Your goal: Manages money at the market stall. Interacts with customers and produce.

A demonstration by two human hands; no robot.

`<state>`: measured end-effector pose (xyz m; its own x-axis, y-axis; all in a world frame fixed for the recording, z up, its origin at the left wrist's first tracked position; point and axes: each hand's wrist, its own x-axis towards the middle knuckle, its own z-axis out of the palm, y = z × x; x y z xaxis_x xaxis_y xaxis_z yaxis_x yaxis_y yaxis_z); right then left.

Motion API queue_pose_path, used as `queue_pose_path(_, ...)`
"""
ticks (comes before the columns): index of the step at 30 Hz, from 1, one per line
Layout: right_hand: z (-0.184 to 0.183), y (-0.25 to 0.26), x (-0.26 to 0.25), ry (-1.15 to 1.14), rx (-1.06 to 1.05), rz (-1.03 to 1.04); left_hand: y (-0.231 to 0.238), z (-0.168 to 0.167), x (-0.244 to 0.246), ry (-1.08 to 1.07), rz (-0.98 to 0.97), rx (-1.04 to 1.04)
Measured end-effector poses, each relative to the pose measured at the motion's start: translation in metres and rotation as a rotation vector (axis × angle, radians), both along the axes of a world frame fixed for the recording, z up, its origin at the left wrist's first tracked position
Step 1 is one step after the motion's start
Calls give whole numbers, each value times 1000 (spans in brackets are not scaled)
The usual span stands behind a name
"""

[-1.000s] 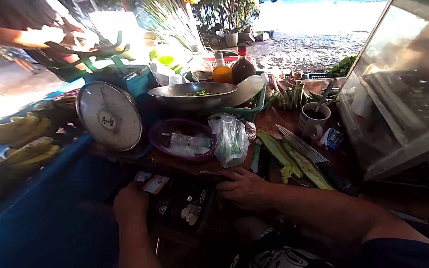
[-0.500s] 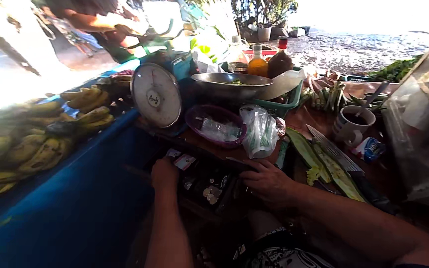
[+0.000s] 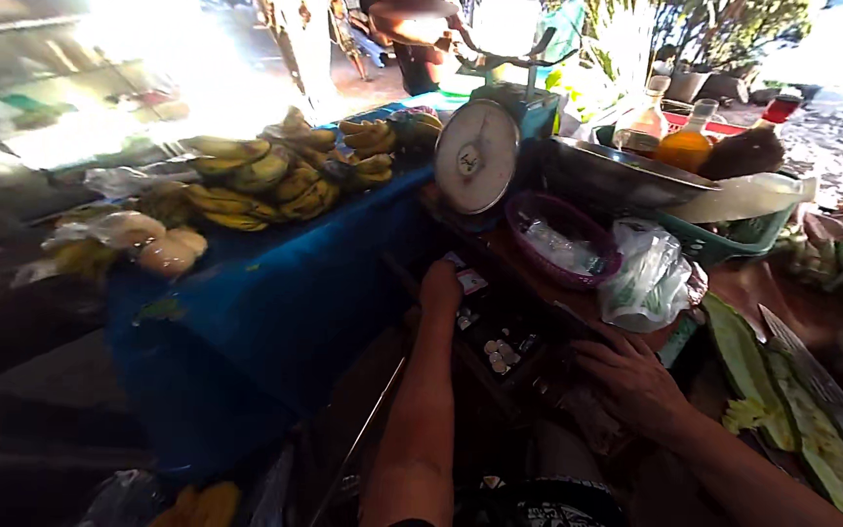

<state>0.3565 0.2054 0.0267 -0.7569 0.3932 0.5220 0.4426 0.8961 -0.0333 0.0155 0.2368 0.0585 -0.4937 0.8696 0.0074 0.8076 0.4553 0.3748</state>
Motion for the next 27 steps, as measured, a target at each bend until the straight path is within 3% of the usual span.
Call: queue_pose_path(27, -2, 0, 0, 5, 32, -11, 3, 1, 1, -18, 8, -28)
